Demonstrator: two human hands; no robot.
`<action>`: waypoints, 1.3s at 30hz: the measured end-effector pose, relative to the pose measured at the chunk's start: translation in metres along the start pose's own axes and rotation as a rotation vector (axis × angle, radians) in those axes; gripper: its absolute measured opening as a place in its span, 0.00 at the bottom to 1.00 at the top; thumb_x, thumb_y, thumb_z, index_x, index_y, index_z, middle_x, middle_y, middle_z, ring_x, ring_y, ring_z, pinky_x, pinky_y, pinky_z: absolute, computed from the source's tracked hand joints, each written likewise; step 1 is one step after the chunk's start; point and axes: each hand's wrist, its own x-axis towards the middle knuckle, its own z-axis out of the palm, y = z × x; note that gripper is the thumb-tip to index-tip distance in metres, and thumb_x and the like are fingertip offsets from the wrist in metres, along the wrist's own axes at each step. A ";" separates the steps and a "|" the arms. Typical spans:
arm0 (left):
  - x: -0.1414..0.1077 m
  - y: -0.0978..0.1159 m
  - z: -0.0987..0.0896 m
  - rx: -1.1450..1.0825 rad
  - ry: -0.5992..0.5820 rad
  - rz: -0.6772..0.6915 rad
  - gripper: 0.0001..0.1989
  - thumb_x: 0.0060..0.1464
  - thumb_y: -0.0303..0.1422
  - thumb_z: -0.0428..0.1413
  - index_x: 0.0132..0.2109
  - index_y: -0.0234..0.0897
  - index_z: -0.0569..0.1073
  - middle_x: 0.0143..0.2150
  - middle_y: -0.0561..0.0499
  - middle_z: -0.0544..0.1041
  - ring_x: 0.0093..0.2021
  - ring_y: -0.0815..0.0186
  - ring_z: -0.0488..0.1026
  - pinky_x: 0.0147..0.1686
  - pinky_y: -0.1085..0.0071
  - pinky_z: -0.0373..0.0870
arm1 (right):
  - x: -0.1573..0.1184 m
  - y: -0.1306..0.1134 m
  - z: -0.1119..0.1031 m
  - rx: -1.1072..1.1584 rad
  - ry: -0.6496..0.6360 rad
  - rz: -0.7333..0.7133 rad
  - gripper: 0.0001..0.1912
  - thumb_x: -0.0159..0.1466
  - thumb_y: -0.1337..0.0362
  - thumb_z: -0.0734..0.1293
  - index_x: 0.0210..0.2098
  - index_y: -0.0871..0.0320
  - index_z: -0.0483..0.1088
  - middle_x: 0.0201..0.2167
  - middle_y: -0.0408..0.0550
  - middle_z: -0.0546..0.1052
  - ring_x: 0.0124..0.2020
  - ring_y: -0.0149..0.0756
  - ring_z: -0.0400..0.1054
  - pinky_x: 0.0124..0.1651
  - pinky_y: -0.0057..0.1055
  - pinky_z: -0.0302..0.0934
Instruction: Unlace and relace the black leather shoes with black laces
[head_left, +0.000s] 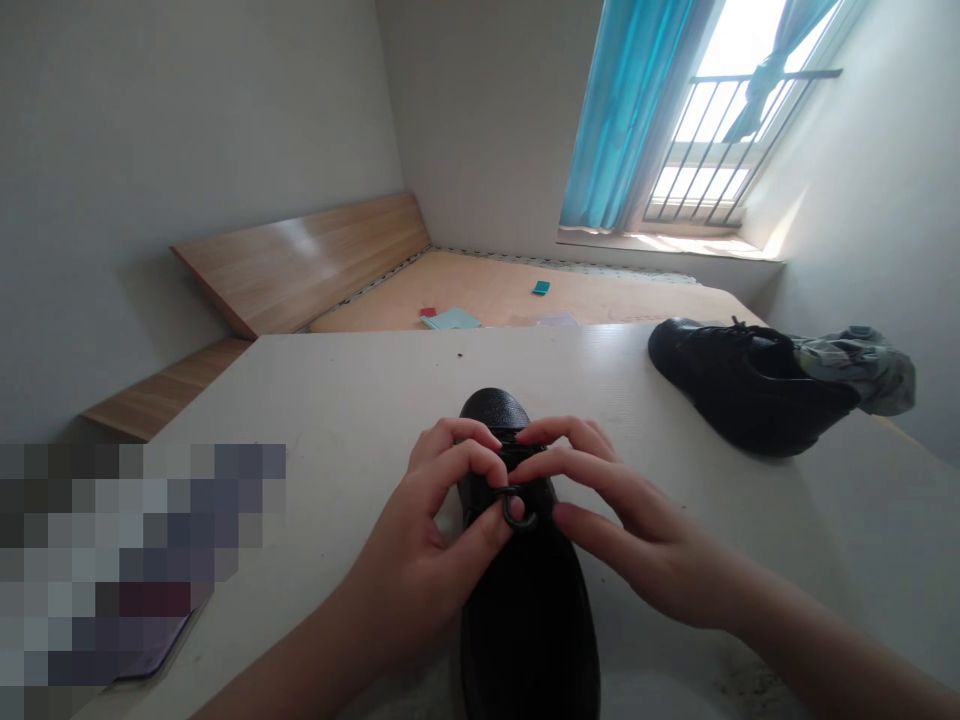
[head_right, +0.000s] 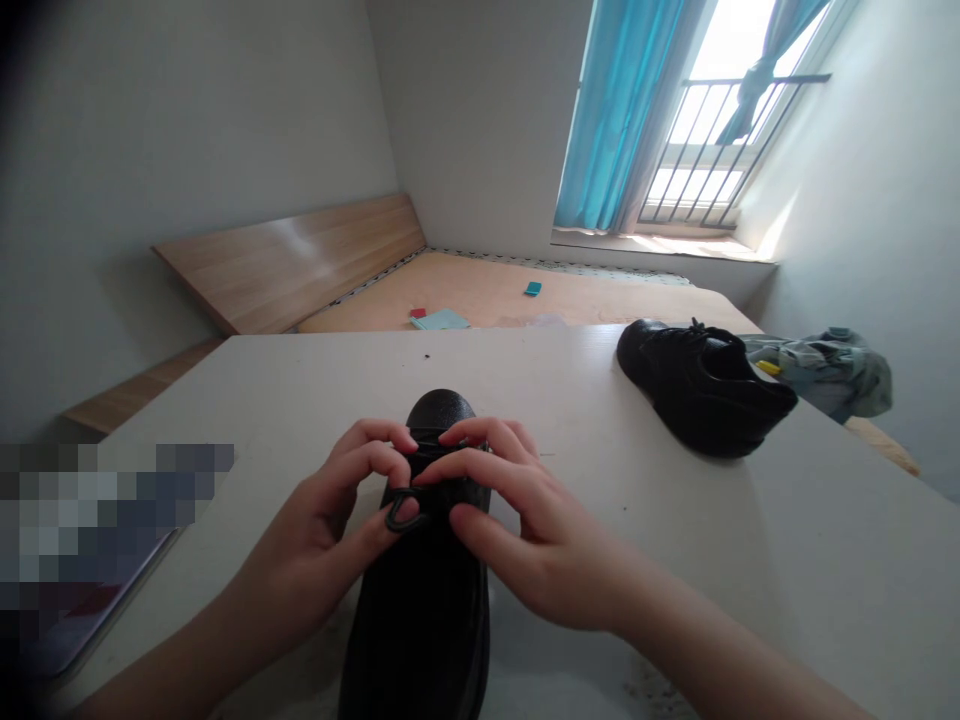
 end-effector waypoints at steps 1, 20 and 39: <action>0.001 0.000 -0.001 -0.062 -0.024 -0.040 0.05 0.57 0.34 0.57 0.34 0.41 0.68 0.50 0.48 0.69 0.54 0.58 0.67 0.58 0.60 0.64 | -0.001 -0.002 0.001 -0.028 -0.004 -0.004 0.11 0.67 0.64 0.63 0.48 0.50 0.71 0.56 0.49 0.66 0.60 0.40 0.60 0.64 0.44 0.56; -0.015 -0.002 -0.061 -0.563 -0.304 -0.137 0.28 0.53 0.55 0.54 0.13 0.45 0.61 0.13 0.50 0.66 0.21 0.60 0.72 0.27 0.61 0.77 | 0.006 0.001 0.001 0.424 0.386 0.035 0.17 0.72 0.57 0.59 0.27 0.56 0.64 0.29 0.43 0.66 0.32 0.31 0.61 0.35 0.28 0.60; 0.014 -0.003 -0.020 0.299 -0.008 -0.106 0.07 0.59 0.34 0.53 0.44 0.43 0.73 0.36 0.53 0.73 0.35 0.64 0.68 0.33 0.69 0.65 | 0.003 -0.003 -0.008 0.336 0.078 0.304 0.10 0.66 0.56 0.66 0.35 0.56 0.69 0.27 0.42 0.68 0.28 0.29 0.60 0.29 0.26 0.55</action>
